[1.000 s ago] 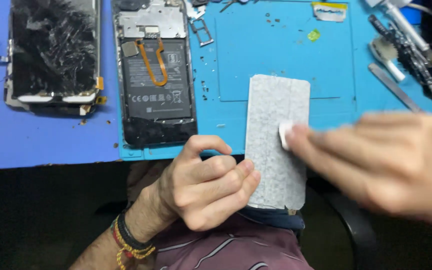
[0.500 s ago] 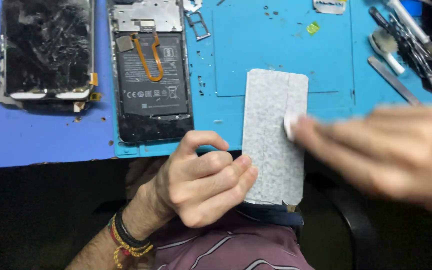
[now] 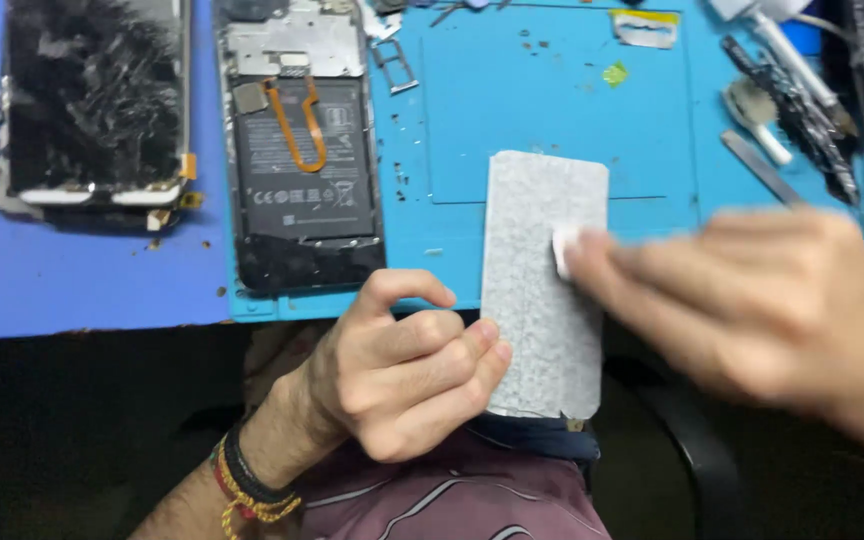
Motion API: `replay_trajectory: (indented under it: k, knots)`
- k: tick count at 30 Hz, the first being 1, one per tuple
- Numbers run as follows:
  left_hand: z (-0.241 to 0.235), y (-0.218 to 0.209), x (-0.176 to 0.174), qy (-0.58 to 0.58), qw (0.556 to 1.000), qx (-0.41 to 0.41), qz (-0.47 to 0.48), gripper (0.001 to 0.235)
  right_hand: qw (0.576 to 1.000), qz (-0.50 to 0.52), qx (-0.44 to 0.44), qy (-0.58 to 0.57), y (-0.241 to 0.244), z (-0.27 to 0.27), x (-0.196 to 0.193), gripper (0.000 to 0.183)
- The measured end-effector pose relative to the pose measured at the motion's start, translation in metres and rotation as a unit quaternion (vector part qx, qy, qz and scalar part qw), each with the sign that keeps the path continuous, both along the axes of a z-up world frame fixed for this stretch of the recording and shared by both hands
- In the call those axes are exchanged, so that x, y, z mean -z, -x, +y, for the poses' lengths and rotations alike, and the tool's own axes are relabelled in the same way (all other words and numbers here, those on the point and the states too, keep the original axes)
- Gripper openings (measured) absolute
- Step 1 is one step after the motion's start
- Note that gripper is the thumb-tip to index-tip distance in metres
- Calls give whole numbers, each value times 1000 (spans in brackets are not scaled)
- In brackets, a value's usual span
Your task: Repairing a smartphone by cleaning components and manipulating small parts with tweezers
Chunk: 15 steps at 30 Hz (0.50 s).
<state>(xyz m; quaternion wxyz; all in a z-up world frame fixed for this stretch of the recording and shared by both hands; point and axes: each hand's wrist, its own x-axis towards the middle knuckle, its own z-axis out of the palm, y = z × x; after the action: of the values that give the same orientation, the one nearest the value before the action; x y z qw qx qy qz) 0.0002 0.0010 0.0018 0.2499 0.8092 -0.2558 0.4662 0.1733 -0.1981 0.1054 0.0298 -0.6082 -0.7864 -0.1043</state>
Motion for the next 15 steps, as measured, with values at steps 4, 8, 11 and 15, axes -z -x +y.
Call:
replay_trajectory:
  k: [4,8,11,15]
  knots:
    - [4,5,3,11,1000,2,3,23,993,63,-63,72,19,2,-10,39]
    - [-2,0,3,5,1000,5,-9,20,992,-29,68,100,-10,-1,-7,48]
    - [2,2,2,9,1000,-6,-7,24,997,17,9,77,19,4,-12,41]
    - [0,0,6,20,1000,6,-13,24,995,24,-23,92,17,6,-11,46]
